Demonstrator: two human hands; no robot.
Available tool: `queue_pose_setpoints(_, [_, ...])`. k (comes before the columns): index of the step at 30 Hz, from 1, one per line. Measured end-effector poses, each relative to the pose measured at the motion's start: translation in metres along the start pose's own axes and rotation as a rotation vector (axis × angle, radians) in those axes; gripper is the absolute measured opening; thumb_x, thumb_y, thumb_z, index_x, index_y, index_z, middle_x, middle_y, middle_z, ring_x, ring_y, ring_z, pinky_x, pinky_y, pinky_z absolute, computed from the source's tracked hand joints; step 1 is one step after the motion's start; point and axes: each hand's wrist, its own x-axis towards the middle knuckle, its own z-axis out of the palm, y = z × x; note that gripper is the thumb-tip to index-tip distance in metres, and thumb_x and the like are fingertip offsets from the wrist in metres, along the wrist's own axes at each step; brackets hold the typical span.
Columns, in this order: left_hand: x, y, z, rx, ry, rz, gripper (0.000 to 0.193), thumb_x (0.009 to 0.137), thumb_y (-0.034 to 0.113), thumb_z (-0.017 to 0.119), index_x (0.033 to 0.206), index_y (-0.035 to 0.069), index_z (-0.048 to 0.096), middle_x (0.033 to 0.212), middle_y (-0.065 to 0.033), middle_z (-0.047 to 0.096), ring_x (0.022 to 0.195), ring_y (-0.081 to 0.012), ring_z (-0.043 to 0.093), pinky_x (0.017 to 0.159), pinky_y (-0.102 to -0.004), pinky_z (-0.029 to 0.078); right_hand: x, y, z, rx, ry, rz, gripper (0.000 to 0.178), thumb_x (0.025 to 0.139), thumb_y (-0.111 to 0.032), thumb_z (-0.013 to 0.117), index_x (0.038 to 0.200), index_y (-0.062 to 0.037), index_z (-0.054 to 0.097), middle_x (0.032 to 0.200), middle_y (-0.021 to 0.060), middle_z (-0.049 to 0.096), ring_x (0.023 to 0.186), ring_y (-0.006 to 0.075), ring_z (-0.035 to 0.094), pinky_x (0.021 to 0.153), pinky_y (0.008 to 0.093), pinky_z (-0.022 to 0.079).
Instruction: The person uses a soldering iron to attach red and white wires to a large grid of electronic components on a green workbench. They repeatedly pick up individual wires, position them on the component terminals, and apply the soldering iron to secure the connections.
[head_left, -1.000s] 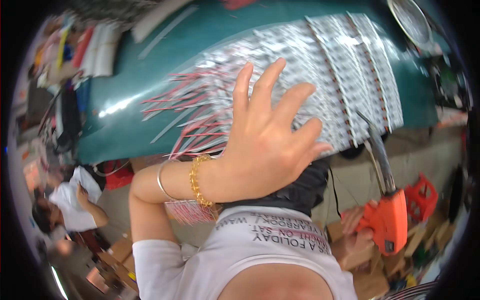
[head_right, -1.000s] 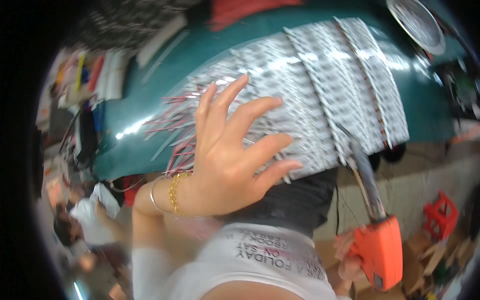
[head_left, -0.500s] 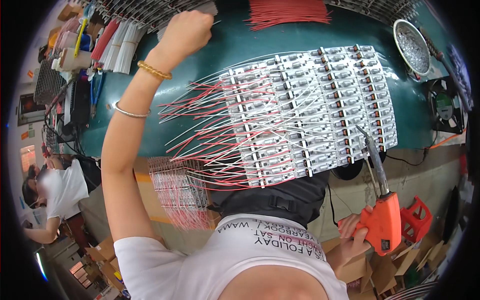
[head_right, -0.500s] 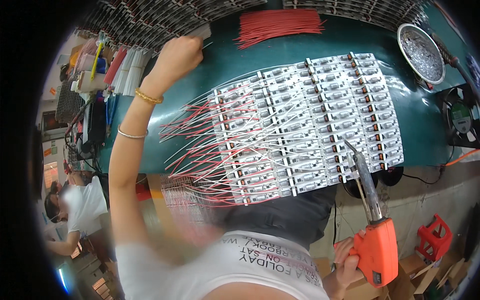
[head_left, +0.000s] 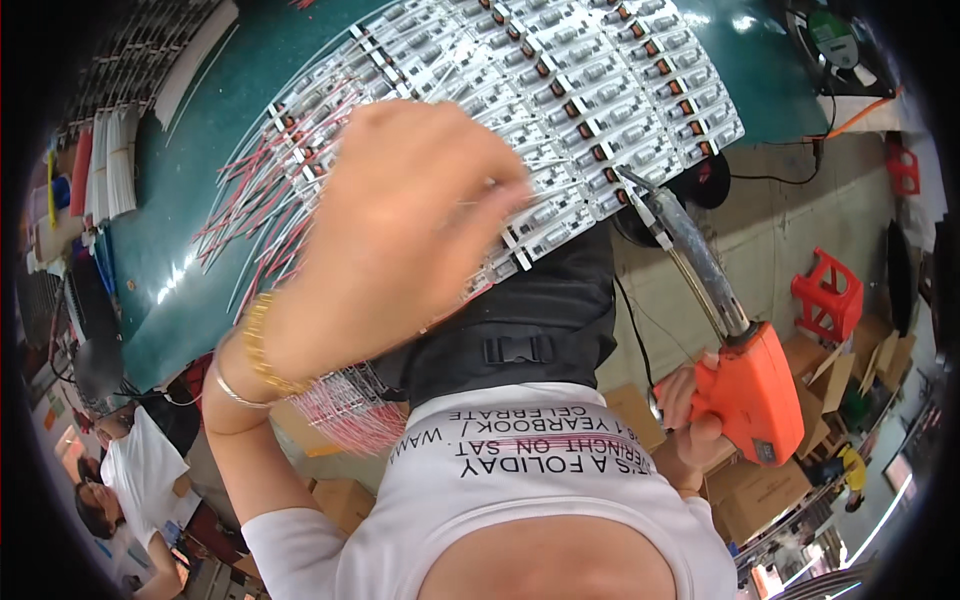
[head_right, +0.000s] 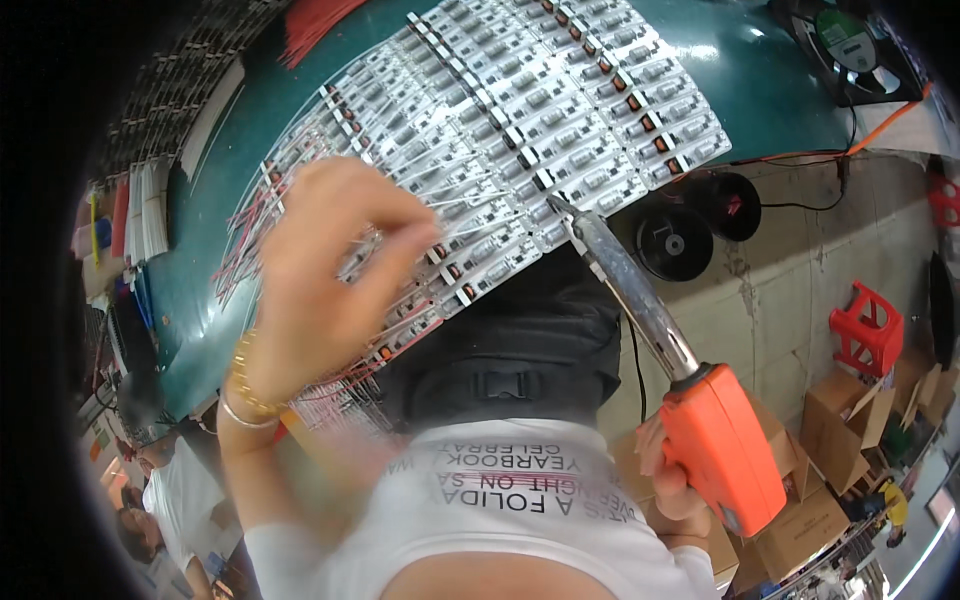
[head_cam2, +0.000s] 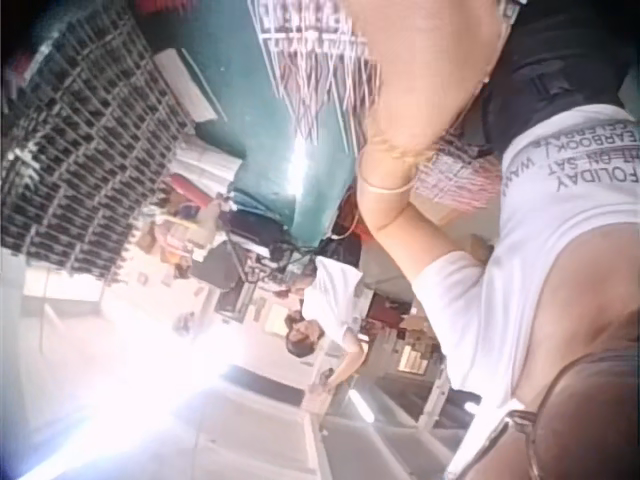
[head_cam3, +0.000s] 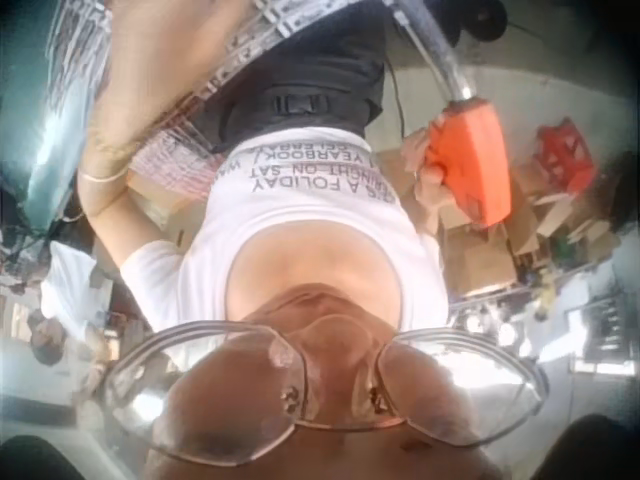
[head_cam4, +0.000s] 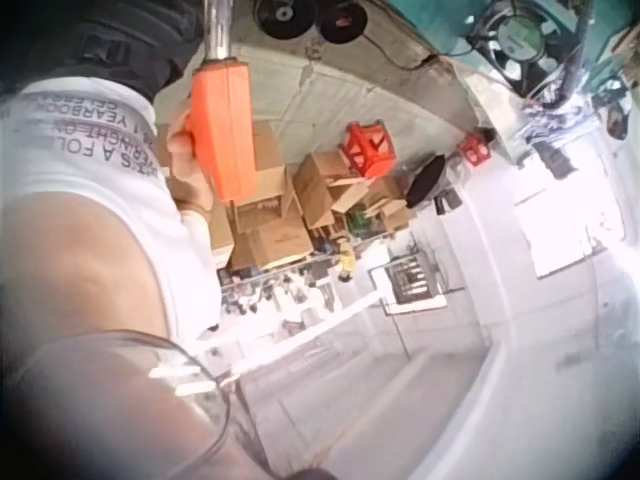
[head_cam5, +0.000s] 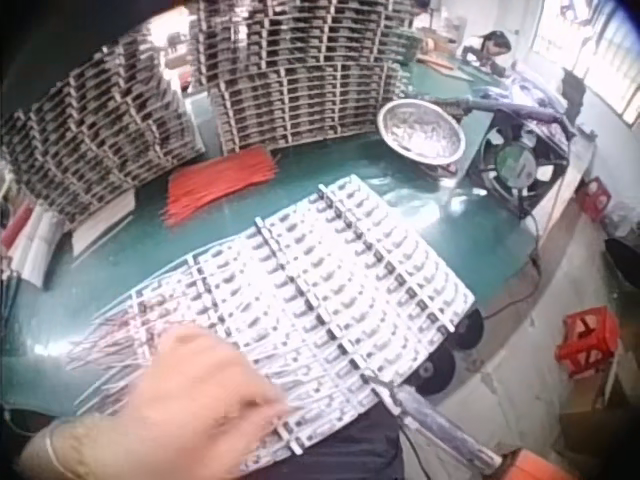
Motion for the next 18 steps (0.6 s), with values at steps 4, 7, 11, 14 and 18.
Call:
queue_pose_setpoints(4, [0.001,0.018,0.042,0.005,0.021,0.004,0.015,0.070,0.001,0.072,0.080,0.007,0.061,0.086,-0.0062,0.057,0.086,-0.0265,0.053,0.081,-0.0375,0.037,-0.010,-0.002,-0.004,0.032,0.004,0.011,0.076,0.088,-0.055,0.062,0.130,0.0056,0.043,0.052,-0.0037,0.044,0.043,0.0098,0.042,0.044,0.0258,0.037])
queue_pose_setpoints(7, [0.000,0.020,0.048,0.059,0.051,-0.009,0.017,0.068,0.002,0.072,0.078,0.008,0.059,0.087,-0.0059,0.056,0.085,-0.0261,0.052,0.079,-0.0373,0.037,-0.018,-0.002,-0.007,-0.015,0.002,0.048,0.074,0.087,-0.055,0.063,0.129,0.0048,0.045,0.053,-0.0039,0.044,0.043,0.0099,0.043,0.045,0.0255,0.037])
queue_pose_setpoints(11, [0.000,0.021,0.048,0.065,0.062,-0.009,0.019,0.066,0.001,0.071,0.077,0.007,0.057,0.086,-0.0066,0.056,0.084,-0.0268,0.052,0.078,-0.0376,0.037,-0.019,0.006,-0.019,-0.096,-0.075,-0.021,0.073,0.087,-0.055,0.064,0.127,0.0042,0.046,0.053,-0.0038,0.044,0.043,0.0102,0.043,0.045,0.0254,0.037])
queue_pose_setpoints(14, [-0.003,0.021,0.048,0.074,0.073,-0.017,0.019,0.065,0.000,0.070,0.076,0.006,0.055,0.085,-0.0072,0.056,0.083,-0.0270,0.052,0.077,-0.0375,0.037,-0.017,-0.001,-0.019,-0.228,-0.057,0.074,0.058,0.086,-0.062,0.058,0.080,-0.0061,0.046,0.053,-0.0023,0.046,0.049,0.0137,0.047,0.051,0.0285,0.038])
queue_pose_setpoints(18, [0.002,0.021,0.045,0.055,0.075,-0.001,0.019,0.065,0.000,0.069,0.076,0.006,0.055,0.084,-0.0077,0.055,0.081,-0.0272,0.052,0.076,-0.0373,0.037,-0.024,-0.009,-0.024,-0.425,-0.054,0.152,0.061,0.087,-0.066,0.051,0.057,-0.0129,0.048,0.055,-0.0002,0.050,0.052,0.0180,0.048,0.055,0.0312,0.037])
